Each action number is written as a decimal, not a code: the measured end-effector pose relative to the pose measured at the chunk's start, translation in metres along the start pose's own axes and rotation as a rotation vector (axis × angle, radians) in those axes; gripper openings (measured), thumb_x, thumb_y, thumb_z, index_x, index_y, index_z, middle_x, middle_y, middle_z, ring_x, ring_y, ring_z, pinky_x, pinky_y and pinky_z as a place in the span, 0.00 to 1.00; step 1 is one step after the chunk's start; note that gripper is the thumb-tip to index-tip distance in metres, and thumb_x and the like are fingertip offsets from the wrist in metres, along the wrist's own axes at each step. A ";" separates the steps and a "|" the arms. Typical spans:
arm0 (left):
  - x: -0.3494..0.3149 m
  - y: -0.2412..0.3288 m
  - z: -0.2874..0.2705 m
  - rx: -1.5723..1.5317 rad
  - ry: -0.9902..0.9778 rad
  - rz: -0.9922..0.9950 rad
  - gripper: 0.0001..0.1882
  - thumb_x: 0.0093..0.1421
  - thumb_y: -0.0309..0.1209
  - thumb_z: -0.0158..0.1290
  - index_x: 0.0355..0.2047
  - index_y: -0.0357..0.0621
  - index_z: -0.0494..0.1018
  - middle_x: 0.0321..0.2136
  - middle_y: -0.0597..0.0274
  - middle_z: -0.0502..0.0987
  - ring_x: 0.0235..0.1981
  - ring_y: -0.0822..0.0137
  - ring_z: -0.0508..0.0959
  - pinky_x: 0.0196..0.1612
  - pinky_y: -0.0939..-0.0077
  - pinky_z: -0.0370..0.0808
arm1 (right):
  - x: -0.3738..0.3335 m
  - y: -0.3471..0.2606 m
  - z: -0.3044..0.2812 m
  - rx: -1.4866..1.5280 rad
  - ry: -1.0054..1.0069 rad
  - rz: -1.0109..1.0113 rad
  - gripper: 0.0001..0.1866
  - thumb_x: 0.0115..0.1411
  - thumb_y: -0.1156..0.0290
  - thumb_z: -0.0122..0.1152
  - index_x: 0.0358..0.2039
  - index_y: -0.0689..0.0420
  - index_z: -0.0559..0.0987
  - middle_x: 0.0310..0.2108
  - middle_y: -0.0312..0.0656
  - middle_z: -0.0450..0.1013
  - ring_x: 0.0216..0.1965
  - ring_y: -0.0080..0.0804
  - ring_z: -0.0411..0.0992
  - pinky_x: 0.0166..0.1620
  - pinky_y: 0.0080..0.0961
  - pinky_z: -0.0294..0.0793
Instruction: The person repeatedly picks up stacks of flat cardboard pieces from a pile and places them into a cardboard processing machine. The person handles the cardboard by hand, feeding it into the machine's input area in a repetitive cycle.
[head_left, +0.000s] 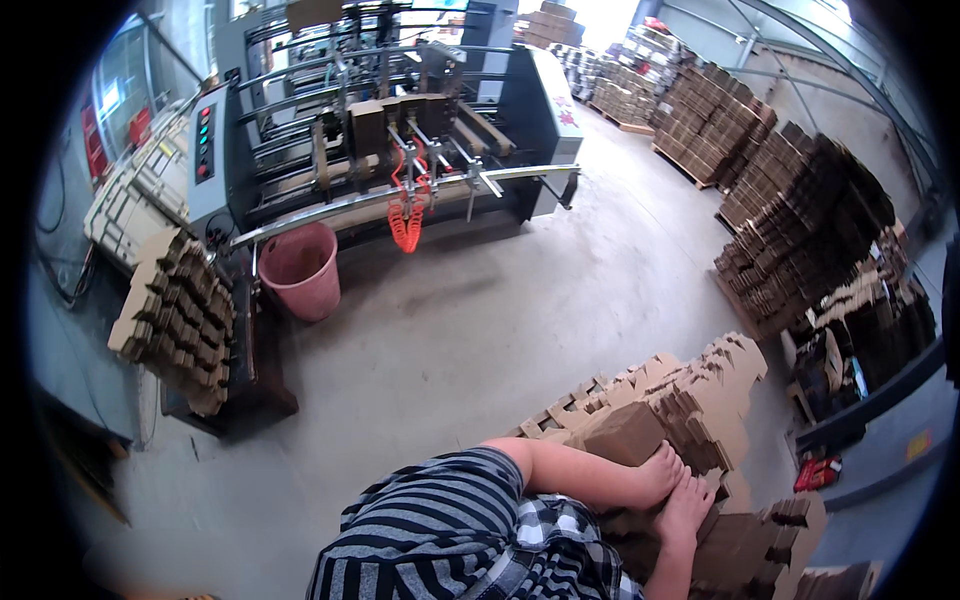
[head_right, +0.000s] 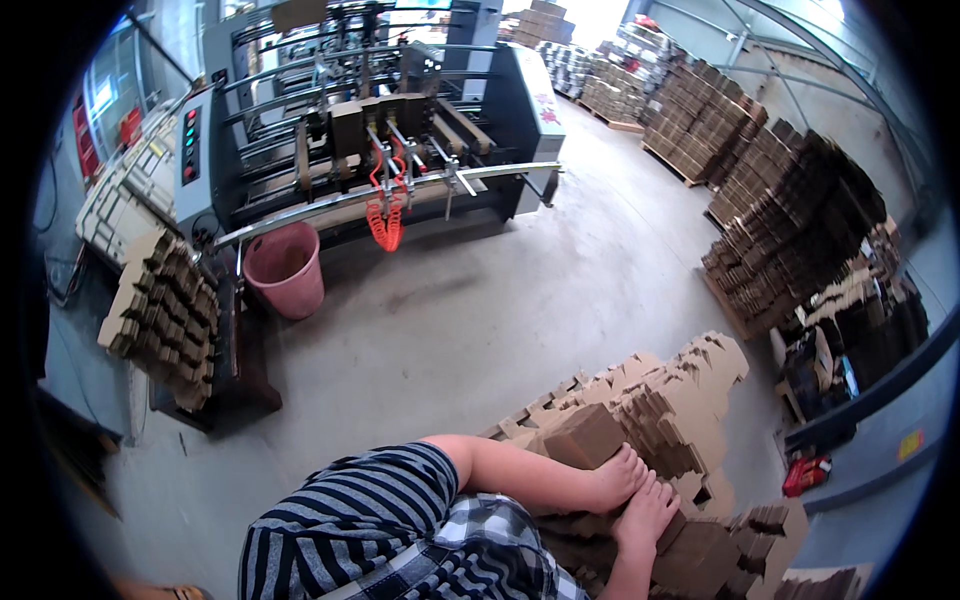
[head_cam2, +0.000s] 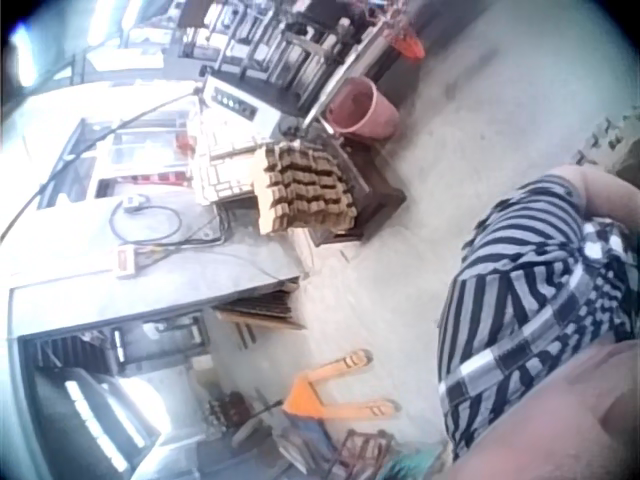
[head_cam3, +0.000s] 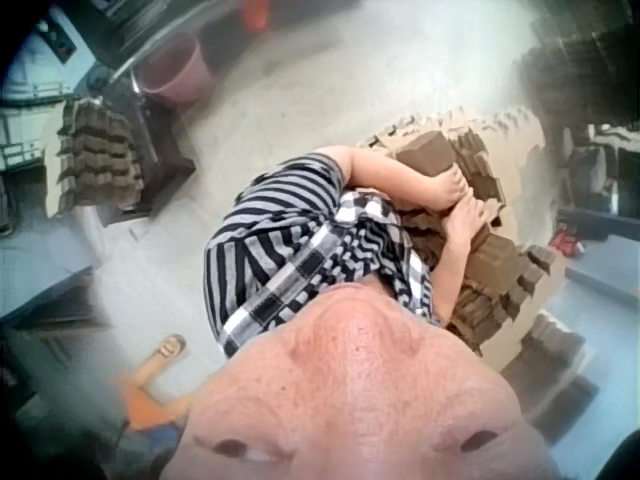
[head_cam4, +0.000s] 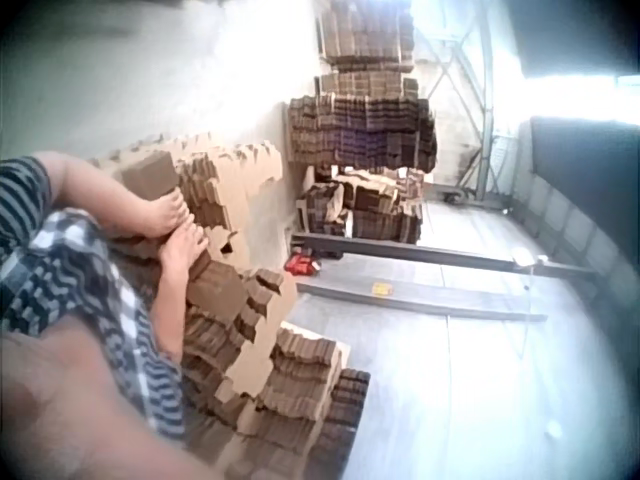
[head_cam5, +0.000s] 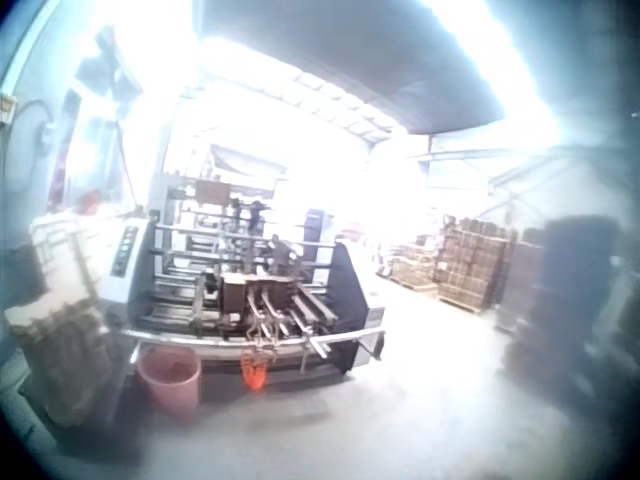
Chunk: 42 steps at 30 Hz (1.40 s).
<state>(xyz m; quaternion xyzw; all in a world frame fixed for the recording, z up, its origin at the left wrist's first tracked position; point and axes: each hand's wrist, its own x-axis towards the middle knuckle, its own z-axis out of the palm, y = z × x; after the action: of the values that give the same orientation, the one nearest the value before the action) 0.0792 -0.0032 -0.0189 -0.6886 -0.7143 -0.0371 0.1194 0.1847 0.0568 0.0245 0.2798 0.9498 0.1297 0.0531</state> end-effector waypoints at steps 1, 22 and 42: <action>-0.002 -0.001 -0.005 0.009 -0.028 0.006 0.34 0.50 0.43 0.49 0.53 0.32 0.63 0.47 0.46 0.70 0.48 0.47 0.68 0.52 0.42 0.59 | 0.001 0.000 0.001 -0.015 0.013 -0.009 0.38 0.41 0.62 0.65 0.54 0.60 0.63 0.47 0.43 0.66 0.54 0.38 0.60 0.62 0.42 0.49; -0.056 -0.085 -0.115 -0.194 0.004 -0.134 0.57 0.40 0.51 0.65 0.64 0.39 0.48 0.64 0.50 0.51 0.67 0.55 0.46 0.67 0.56 0.41 | 0.006 0.001 -0.002 0.007 0.008 0.040 0.35 0.39 0.62 0.69 0.48 0.58 0.67 0.43 0.40 0.68 0.52 0.35 0.62 0.61 0.46 0.52; -0.081 -0.135 -0.010 -1.099 0.127 -0.302 0.59 0.37 0.30 0.68 0.65 0.42 0.43 0.63 0.48 0.53 0.63 0.53 0.56 0.64 0.62 0.56 | 0.007 -0.002 -0.010 0.034 -0.016 0.019 0.37 0.39 0.61 0.70 0.50 0.59 0.67 0.44 0.40 0.68 0.52 0.35 0.62 0.61 0.45 0.53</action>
<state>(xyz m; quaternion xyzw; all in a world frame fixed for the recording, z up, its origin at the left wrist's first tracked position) -0.0515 -0.0914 -0.0118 -0.5361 -0.6722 -0.4610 -0.2198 0.1762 0.0568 0.0338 0.2907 0.9487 0.1119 0.0548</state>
